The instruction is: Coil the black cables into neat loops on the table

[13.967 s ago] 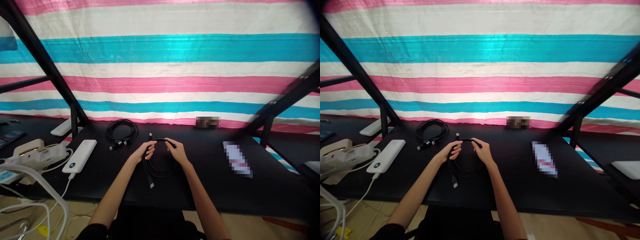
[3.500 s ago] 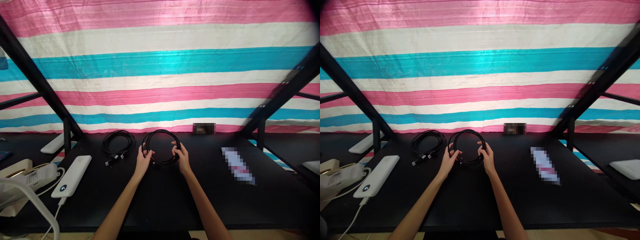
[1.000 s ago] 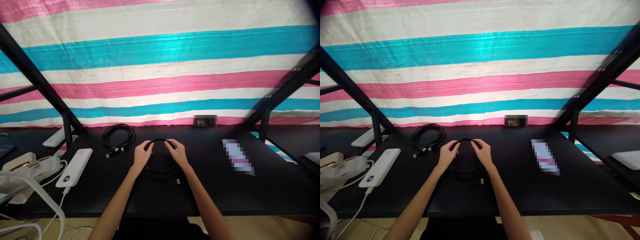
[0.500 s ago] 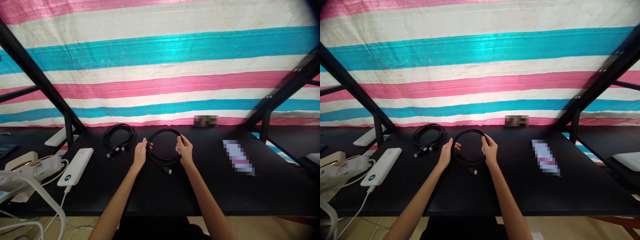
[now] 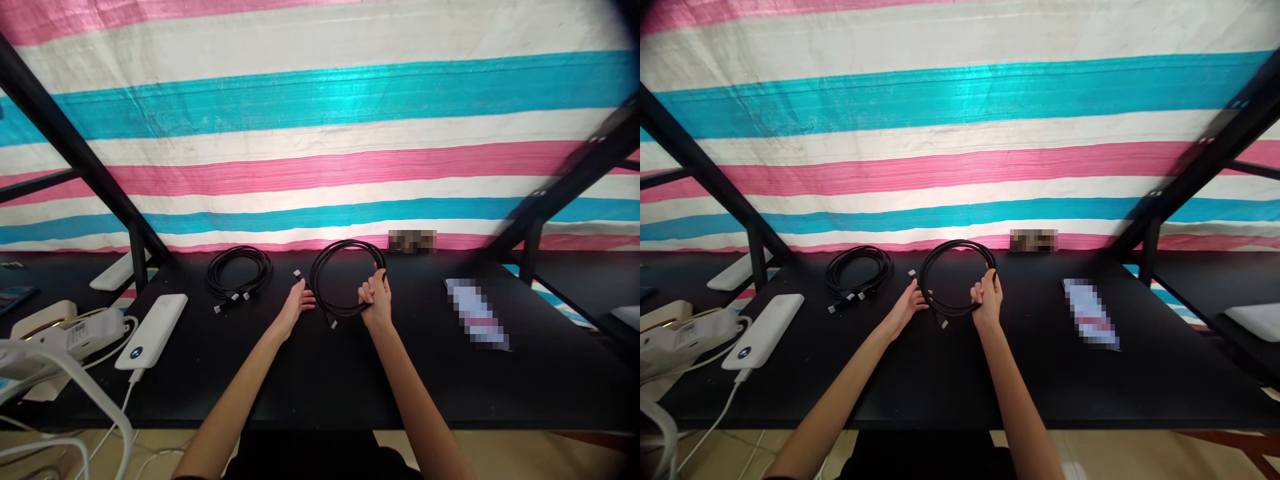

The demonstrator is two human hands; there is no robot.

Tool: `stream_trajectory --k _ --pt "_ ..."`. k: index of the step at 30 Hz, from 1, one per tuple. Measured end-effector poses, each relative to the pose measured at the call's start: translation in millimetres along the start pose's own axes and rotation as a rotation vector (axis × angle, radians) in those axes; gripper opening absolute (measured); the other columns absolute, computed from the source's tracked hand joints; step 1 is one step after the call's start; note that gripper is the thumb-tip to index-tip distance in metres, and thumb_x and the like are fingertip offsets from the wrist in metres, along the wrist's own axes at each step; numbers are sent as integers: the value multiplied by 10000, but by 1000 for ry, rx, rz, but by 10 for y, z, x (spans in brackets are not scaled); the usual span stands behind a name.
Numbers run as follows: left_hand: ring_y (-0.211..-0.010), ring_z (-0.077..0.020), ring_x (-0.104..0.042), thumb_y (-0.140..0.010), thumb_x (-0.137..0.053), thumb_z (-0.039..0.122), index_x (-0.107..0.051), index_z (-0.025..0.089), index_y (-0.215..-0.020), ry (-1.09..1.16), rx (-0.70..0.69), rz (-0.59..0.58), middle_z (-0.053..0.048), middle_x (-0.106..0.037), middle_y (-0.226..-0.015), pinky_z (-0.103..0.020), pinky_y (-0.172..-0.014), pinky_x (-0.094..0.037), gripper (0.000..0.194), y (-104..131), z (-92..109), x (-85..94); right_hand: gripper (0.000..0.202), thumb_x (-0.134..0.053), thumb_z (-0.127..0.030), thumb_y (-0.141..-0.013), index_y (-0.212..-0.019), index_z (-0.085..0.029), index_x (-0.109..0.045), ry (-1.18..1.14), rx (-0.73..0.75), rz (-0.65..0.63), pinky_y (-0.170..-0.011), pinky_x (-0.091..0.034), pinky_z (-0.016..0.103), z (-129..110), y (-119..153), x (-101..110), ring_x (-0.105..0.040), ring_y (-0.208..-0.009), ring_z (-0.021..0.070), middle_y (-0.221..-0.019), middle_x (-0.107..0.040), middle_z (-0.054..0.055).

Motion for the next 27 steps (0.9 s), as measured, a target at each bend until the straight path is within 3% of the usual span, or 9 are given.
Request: stream_trajectory --k 3,5,10,14,17,21,24,27 --pt "-755 -223 -649 -803 -385 636 -540 107 -1077 48 81 -188 -141 -685 -862 -314 -727 -431 615 104 -38 -224 413 -692 -524 -652 -919 -217 -619 -5 -28 -7 -306 -153 140 45 5 -6 -171 -308 -1 -416 -263 -141" --pt "-721 -232 -663 -799 -321 676 -564 118 -991 94 96 -249 -131 -698 -818 -312 -704 -430 638 156 -26 -293 405 -712 -498 -644 -917 -211 -629 0 -51 -20 -303 -159 136 87 17 -25 -177 -308 -2 -410 -267 -140" --pt "-628 -232 -665 -733 -352 741 -542 146 -725 122 13 -218 -101 -691 -703 -334 -686 -463 624 178 68 -278 419 -731 -477 -635 -934 -195 -644 35 -146 -84 -289 -139 129 189 61 -104 -177 -308 -5 -411 -277 -132" --pt "-556 -184 -645 -726 -576 566 -492 152 -616 27 -90 -218 -50 -662 -638 -285 -613 -473 436 217 157 -294 455 -715 -509 -637 -973 -212 -636 64 -206 -122 -288 -126 125 211 86 -143 -151 -311 -5 -422 -259 -133" --pt "-524 -170 -632 -733 -622 437 -546 131 -616 -44 -98 -238 -29 -629 -582 -265 -574 -476 337 267 162 -313 464 -703 -521 -643 -976 -203 -642 108 -248 -161 -286 -116 134 228 108 -178 -144 -311 -1 -426 -244 -130" --pt "-517 -171 -628 -761 -562 403 -635 105 -704 -45 -51 -252 -40 -629 -562 -264 -564 -486 312 293 121 -307 455 -675 -521 -670 -974 -184 -648 188 -270 -188 -280 -115 143 269 125 -193 -155 -304 6 -423 -245 -128" --pt "-458 -148 -587 -752 -533 391 -615 110 -608 -23 -25 -204 -42 -602 -502 -254 -516 -485 326 264 105 -253 428 -682 -495 -669 -960 -185 -637 261 -232 -162 -277 -145 136 284 116 -155 -204 -300 6 -430 -322 -119" --pt "-342 -110 -459 -735 -515 384 -521 149 -483 -13 -34 -169 0 -489 -380 -243 -401 -449 344 239 136 -211 425 -701 -460 -657 -982 -198 -623 330 -179 -130 -277 -182 135 278 106 -110 -264 -305 6 -484 -464 -93"
Point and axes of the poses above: each hand's wrist, its own y-axis away from the middle knuckle, its own x-axis out of the back of the hand, z = x × y, the point moved 8 cm from there along -y, towards the middle knuckle
